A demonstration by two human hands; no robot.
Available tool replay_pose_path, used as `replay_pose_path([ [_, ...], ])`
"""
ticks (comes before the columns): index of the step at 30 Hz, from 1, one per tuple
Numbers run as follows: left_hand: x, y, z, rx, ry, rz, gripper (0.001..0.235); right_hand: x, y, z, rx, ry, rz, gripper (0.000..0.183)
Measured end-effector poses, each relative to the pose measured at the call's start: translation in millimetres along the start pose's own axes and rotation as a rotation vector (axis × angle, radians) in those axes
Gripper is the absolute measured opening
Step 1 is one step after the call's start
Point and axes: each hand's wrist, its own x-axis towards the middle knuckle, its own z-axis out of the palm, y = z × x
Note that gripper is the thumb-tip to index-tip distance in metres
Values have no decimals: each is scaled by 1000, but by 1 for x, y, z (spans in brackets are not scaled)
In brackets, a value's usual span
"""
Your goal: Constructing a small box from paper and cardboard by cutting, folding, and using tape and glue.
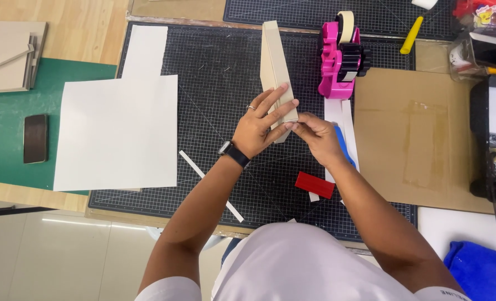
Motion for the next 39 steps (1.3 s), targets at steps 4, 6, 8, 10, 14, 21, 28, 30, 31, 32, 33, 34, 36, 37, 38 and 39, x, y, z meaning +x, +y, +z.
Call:
replay_pose_path([
  [4, 1, -1, 1, -1, 9, 1, 47, 1, -3, -1, -5, 3, 0, 17],
  [6, 2, 1, 1, 5, 18, 2, 46, 0, 2, -3, 3, 5, 5, 18],
  [8, 3, 3, -3, 10, 20, 12, 46, 0, 0, -2, -3, 0, 13, 18],
  [10, 3, 4, -5, 17, 23, 21, 45, 0, -3, -1, -9, -5, 21, 17],
  [14, 3, 5, -5, 31, 21, 13, 44, 1, -10, 0, -36, -16, 18, 18],
  [21, 6, 4, -7, 50, 46, 63, 44, -3, -20, 6, -92, 35, 64, 28],
  [28, 7, 7, -8, 65, 67, 106, 43, 13, 35, -62, -204, 439, 85, 22],
  [30, 8, 7, -9, 69, 74, 111, 42, 24, 59, -96, -374, 656, 27, 13],
  [31, 9, 7, -9, 65, 76, 116, 42, 30, 80, -109, -378, 660, 24, 13],
  [32, 10, 7, -9, 62, 88, 126, 41, 37, 101, -122, -460, 671, 106, 15],
  [33, 10, 6, -9, 58, 101, 137, 40, 43, 123, -134, -542, 681, 188, 20],
  [34, 10, 5, -8, 62, 104, 135, 40, 50, 120, -131, -542, 677, 186, 20],
  [36, 8, 0, -6, 80, 114, 158, 40, 64, 115, -121, -577, 639, 223, 28],
  [37, 9, 0, -6, 88, 116, 150, 40, 68, 119, -120, -574, 627, 223, 28],
  [38, 9, -1, -5, 80, 117, 158, 40, 72, 123, -119, -519, 667, 227, 26],
  [39, 9, -1, -5, 71, 119, 165, 40, 76, 127, -118, -464, 705, 232, 23],
])
